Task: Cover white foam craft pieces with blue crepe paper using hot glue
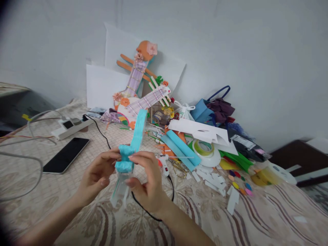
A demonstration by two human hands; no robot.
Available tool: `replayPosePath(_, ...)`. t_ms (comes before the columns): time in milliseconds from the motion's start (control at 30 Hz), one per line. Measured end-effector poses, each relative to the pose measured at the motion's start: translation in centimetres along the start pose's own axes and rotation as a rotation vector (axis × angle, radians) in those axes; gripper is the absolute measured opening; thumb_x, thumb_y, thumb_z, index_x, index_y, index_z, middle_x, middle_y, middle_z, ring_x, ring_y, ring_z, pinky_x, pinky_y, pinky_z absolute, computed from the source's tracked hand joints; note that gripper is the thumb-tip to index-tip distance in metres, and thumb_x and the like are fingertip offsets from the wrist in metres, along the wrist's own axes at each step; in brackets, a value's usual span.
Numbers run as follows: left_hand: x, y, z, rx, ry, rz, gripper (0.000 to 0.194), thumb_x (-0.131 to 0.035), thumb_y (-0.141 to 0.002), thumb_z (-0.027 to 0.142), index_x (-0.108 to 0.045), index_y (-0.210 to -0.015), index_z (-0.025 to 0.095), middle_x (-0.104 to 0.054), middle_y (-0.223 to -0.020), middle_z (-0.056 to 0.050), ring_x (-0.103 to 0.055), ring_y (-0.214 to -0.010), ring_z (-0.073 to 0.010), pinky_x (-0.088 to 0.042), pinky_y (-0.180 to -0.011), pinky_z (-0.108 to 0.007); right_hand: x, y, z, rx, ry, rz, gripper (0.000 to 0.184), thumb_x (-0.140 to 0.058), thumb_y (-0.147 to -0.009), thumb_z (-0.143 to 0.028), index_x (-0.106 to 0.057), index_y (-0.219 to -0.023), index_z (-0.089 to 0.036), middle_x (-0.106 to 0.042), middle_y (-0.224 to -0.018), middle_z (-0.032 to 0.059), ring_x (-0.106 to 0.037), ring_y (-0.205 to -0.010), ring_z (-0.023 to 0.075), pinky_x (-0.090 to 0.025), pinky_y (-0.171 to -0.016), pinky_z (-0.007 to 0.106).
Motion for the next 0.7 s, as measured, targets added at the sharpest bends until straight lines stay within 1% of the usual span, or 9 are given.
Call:
replayPosePath(100,-0.1,0.0,-0.1,0.007,0.025,0.006,0.04,-0.067,-0.086,0.048,-0.062,-0.119,0.026,-0.052,-0.14,-0.012,-0.052,-0.129,-0.0298,-0.049,-0.101,-0.04,0.1,0.0,0.2,-0.027,-0.037,0.164,0.023,-0.049,-0.099,-0.036,-0.065,-0.11,-0.024,-0.061,-0.102,0.0066,-0.058,-0.095,0.0201,-0.05,-0.082,0.036)
replayPosePath(167,0.0,0.1,-0.1,0.01,0.028,0.004,0.039,-0.066,-0.087,0.047,-0.062,-0.119,0.026,-0.053,-0.14,-0.012,-0.054,-0.127,-0.0296,-0.051,-0.097,-0.038,0.1,-0.3,0.5,-0.104,-0.115,0.24,0.019,-0.049,-0.1,-0.032,-0.066,-0.095,-0.023,-0.06,-0.086,0.0029,-0.057,-0.081,0.0168,-0.048,-0.072,0.031)
replayPosePath(233,0.0,0.2,-0.2,0.01,0.031,0.002,0.039,-0.065,-0.087,0.048,-0.062,-0.119,0.026,-0.053,-0.139,-0.013,-0.056,-0.126,-0.0299,-0.052,-0.096,-0.038,-0.1,-0.7,1.0,-0.225,-0.274,0.262,0.023,-0.051,-0.099,-0.032,-0.062,-0.082,-0.021,-0.055,-0.072,-0.0002,-0.053,-0.069,0.0146,-0.044,-0.063,0.028)
replayPosePath(300,0.1,0.2,-0.3,0.008,0.04,0.0,0.04,-0.066,-0.086,0.048,-0.062,-0.119,0.025,-0.054,-0.138,-0.013,-0.056,-0.125,-0.03,-0.051,-0.097,-0.038,-0.3,-1.1,1.5,-0.326,-0.463,0.267,0.032,-0.054,-0.097,-0.036,-0.055,-0.07,-0.02,-0.047,-0.064,-0.0028,-0.046,-0.059,0.0126,-0.039,-0.056,0.026)
replayPosePath(400,0.0,0.2,-0.3,0.013,0.063,-0.002,0.041,-0.067,-0.085,0.048,-0.063,-0.118,0.024,-0.054,-0.137,-0.013,-0.056,-0.125,-0.0298,-0.049,-0.1,-0.039,-0.5,-1.4,1.9,-0.408,-0.71,0.236,0.046,-0.058,-0.094,-0.044,-0.044,-0.058,-0.02,-0.036,-0.055,-0.0059,-0.035,-0.048,0.0094,-0.031,-0.047,0.023)
replayPosePath(500,-0.1,0.1,-0.2,0.022,0.075,0.004,0.042,-0.068,-0.084,0.049,-0.064,-0.117,0.023,-0.054,-0.137,-0.013,-0.056,-0.124,-0.0303,-0.046,-0.104,-0.04,-0.5,-1.4,2.0,-0.504,-0.883,0.115,0.051,-0.058,-0.092,-0.053,-0.043,-0.057,-0.019,-0.031,-0.051,-0.0082,-0.026,-0.042,0.0069,-0.024,-0.042,0.02)
replayPosePath(567,-0.1,0.1,-0.1,0.027,0.068,0.005,0.042,-0.068,-0.084,0.049,-0.065,-0.117,0.023,-0.054,-0.137,-0.013,-0.056,-0.124,-0.0307,-0.044,-0.106,-0.041,-0.4,-1.3,2.1,-0.561,-0.929,0.083,0.049,-0.061,-0.09,-0.054,-0.047,-0.059,-0.019,-0.032,-0.05,-0.0089,-0.024,-0.041,0.0061,-0.023,-0.041,0.019)
replayPosePath(633,-0.1,0.1,-0.1,0.027,0.061,0.002,0.042,-0.069,-0.084,0.049,-0.064,-0.117,0.024,-0.054,-0.136,-0.012,-0.054,-0.126,-0.0307,-0.044,-0.106,-0.041,-0.2,-1.3,2.2,-0.583,-0.925,0.093,0.042,-0.066,-0.088,-0.051,-0.053,-0.063,-0.019,-0.038,-0.051,-0.0083,-0.03,-0.042,0.0063,-0.028,-0.041,0.018)
replayPosePath(700,0.0,0.1,-0.3,0.028,0.061,-0.004,0.044,-0.071,-0.082,0.05,-0.063,-0.118,0.025,-0.054,-0.137,-0.012,-0.053,-0.127,-0.0304,-0.044,-0.106,-0.041,0.0,-1.4,2.2,-0.585,-0.882,0.108,0.032,-0.071,-0.085,-0.045,-0.06,-0.07,-0.019,-0.047,-0.055,-0.0062,-0.042,-0.048,0.0075,-0.037,-0.047,0.019)
Point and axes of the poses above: each hand's wrist, its own y-axis away from the middle knuckle, its own x-axis out of the back of the hand, z = x × y, the point moved 1 cm from there along -y, towards the middle knuckle
